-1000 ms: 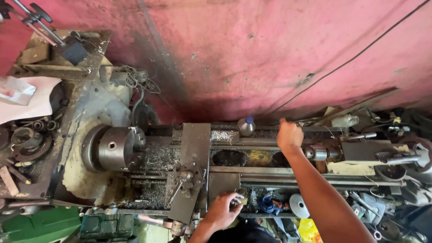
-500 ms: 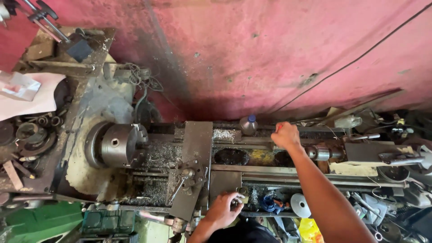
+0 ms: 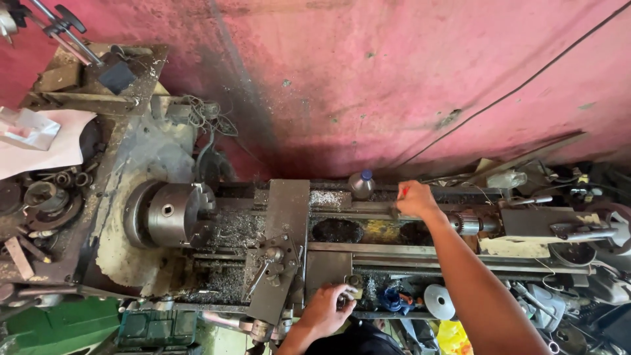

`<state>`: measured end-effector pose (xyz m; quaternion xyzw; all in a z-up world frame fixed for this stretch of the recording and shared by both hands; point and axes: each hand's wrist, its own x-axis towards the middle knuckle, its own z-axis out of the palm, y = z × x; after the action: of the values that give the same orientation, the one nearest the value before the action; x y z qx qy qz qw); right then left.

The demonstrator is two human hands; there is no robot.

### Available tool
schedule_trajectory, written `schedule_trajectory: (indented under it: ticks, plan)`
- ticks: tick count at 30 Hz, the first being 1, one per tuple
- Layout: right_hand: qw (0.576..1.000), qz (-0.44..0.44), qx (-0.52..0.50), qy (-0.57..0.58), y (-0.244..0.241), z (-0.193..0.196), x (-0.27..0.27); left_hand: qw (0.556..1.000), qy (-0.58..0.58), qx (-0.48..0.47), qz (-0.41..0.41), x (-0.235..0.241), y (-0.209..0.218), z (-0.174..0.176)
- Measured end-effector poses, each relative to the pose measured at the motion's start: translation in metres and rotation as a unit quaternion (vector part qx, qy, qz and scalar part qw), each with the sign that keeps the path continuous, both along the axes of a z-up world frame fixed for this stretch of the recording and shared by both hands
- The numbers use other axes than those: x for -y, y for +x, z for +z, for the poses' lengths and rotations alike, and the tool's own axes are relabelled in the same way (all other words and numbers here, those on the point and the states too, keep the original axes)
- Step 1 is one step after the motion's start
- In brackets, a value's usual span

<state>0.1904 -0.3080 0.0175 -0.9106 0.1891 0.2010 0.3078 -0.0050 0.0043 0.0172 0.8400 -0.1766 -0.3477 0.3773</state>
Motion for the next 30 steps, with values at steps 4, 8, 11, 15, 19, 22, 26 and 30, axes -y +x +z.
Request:
schedule_trajectory:
  ticks: [4, 8, 11, 15, 19, 22, 26, 30]
  plan:
    - [0.999, 0.031, -0.011, 0.033, -0.005, 0.044, -0.019, 0.999, -0.03, 0.012, -0.001, 0.001, 0.0, -0.01]
    - [0.998, -0.057, 0.015, 0.036, -0.008, 0.027, -0.02, 0.999, -0.033, -0.006, 0.012, 0.0, -0.002, -0.001]
    - [0.975, -0.032, 0.207, -0.072, -0.014, -0.023, -0.002, 0.999, -0.036, 0.005, 0.007, -0.003, -0.004, -0.001]
    - [0.978, -0.007, 0.173, -0.112, -0.02, -0.027, -0.011, 0.999, -0.038, 0.006, 0.015, -0.005, -0.005, 0.008]
    - [0.977, -0.106, 0.17, 0.079, -0.026, 0.007, -0.045, 1.0, 0.001, 0.003, 0.007, -0.007, -0.008, 0.006]
    - [0.951, -0.192, 0.139, 0.197, -0.035, 0.018, -0.069, 1.0, -0.007, 0.001, 0.006, -0.008, -0.012, 0.001]
    - [0.976, -0.149, 0.151, 0.059, -0.041, -0.014, -0.074, 0.999, -0.018, 0.025, 0.013, -0.013, -0.015, -0.008]
    - [0.924, -0.089, 0.363, -0.083, -0.051, -0.033, -0.075, 1.0, 0.002, 0.015, 0.026, -0.02, -0.021, -0.007]
